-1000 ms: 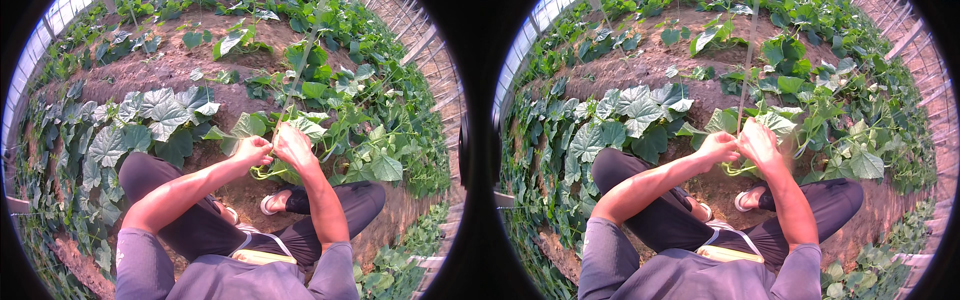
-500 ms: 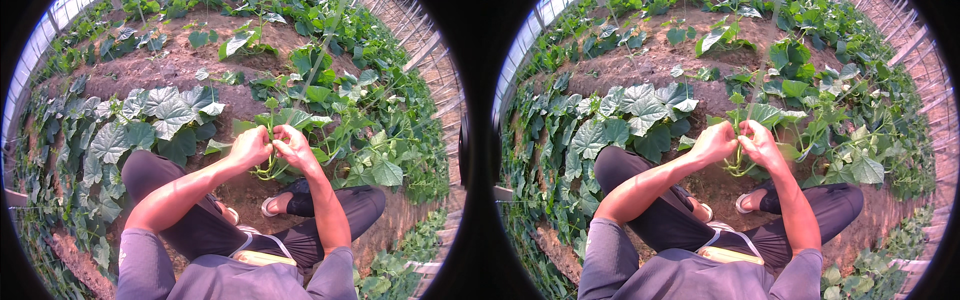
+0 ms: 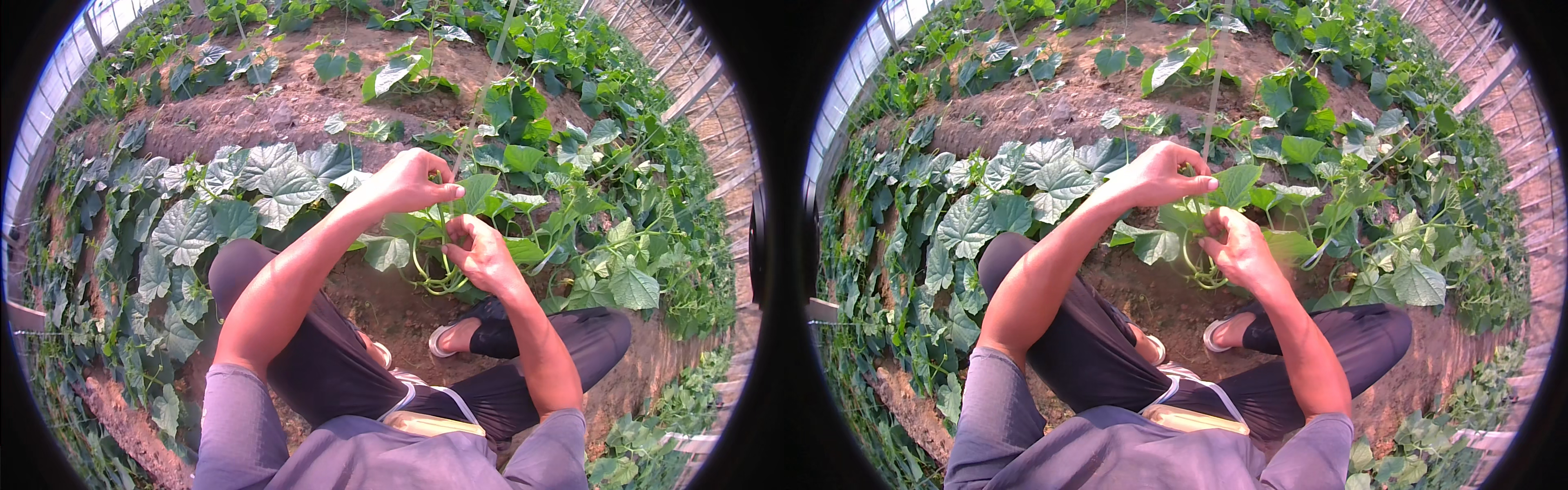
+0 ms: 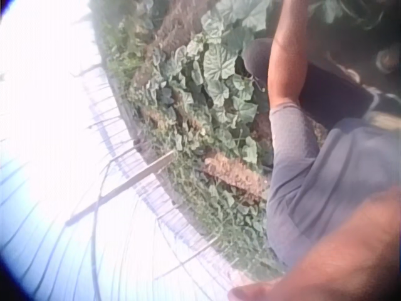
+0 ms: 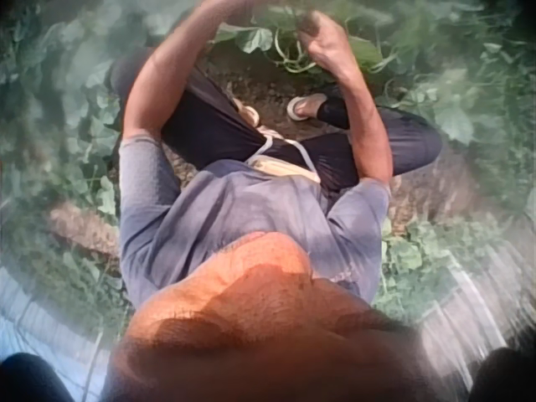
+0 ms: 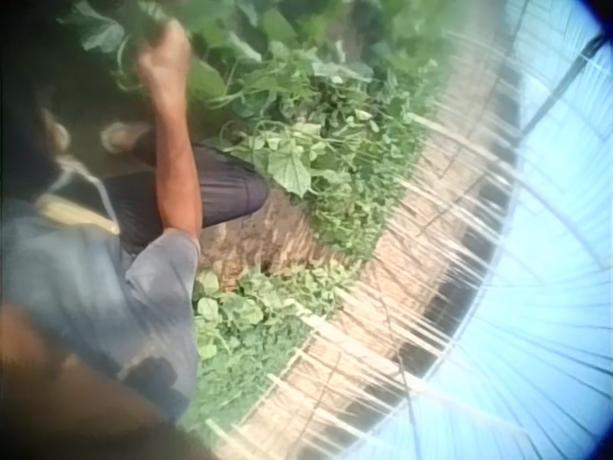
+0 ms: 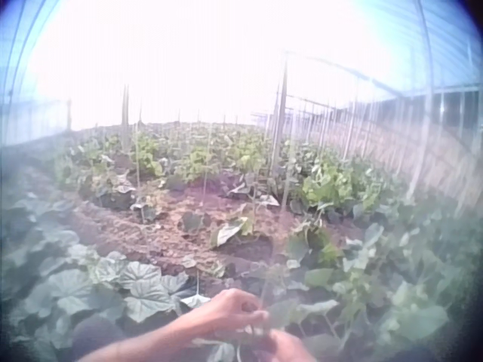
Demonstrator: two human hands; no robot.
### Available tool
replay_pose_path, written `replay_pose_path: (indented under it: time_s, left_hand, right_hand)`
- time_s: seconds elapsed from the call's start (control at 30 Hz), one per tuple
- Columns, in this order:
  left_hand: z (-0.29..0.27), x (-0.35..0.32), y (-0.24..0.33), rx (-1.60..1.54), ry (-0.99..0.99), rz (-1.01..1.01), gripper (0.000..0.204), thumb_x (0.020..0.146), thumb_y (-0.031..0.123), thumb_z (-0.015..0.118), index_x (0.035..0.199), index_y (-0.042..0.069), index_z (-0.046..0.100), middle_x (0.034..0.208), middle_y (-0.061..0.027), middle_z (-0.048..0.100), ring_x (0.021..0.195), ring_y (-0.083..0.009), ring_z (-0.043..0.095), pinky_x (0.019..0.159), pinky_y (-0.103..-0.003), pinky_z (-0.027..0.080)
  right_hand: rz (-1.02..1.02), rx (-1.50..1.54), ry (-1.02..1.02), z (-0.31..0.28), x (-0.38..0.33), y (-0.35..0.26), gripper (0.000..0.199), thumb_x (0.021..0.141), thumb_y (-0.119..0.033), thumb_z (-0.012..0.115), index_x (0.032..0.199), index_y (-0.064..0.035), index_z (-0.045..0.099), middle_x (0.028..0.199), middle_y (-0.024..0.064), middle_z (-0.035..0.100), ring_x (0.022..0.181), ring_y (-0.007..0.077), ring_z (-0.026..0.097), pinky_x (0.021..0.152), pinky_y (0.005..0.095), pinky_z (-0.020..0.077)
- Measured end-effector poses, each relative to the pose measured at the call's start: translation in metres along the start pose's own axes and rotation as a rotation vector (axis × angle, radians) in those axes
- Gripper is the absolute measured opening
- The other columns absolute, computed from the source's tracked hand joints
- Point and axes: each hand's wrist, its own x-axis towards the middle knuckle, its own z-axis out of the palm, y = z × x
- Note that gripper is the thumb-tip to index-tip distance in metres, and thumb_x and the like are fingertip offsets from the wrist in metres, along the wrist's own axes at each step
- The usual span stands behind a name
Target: The person sits on the ground in a greenhouse and uses their hands to prune and tie cucumber vines to vertical strings. They repeatedly remove small side shoots and leaves, then wrap the main vine around the support string to guide its growth.
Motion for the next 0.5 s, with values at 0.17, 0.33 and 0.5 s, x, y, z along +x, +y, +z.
replay_pose_path:
  time_s: [0.17, 0.33, 0.5]
  left_hand:
    - [-0.007, 0.014, 0.009, -0.237, -0.033, -0.212, 0.042, 0.099, 0.045, 0.079, 0.092, 0.003, 0.081, 0.075, 0.0005, 0.068, 0.065, -0.0052, 0.058, 0.057, -0.027, 0.046]
    - [-0.010, 0.016, 0.013, -0.753, -0.008, -0.473, 0.032, 0.101, 0.032, 0.073, 0.100, -0.001, 0.073, 0.093, -0.0088, 0.074, 0.073, -0.0188, 0.076, 0.069, -0.034, 0.066]
    - [0.009, 0.016, 0.007, -0.750, 0.140, -0.289, 0.021, 0.099, 0.018, 0.065, 0.101, -0.003, 0.070, 0.092, -0.0127, 0.078, 0.081, -0.0193, 0.079, 0.075, -0.032, 0.066]
  right_hand:
    - [-0.016, -0.015, 0.047, -0.014, -0.001, 0.003, 0.026, 0.090, -0.009, 0.080, 0.110, 0.0007, 0.066, 0.093, 0.0001, 0.063, 0.077, 0.0082, 0.055, 0.071, 0.0280, 0.0500]
    - [-0.005, 0.145, 0.073, -0.020, 0.002, 0.001, 0.021, 0.095, -0.009, 0.079, 0.109, 0.0002, 0.067, 0.095, -0.0018, 0.063, 0.077, 0.0068, 0.053, 0.071, 0.0255, 0.0485]
    - [0.022, 0.286, 0.212, -0.024, 0.023, 0.027, 0.026, 0.095, -0.002, 0.078, 0.118, 0.0037, 0.068, 0.101, 0.0029, 0.069, 0.082, 0.0100, 0.061, 0.078, 0.0278, 0.0546]
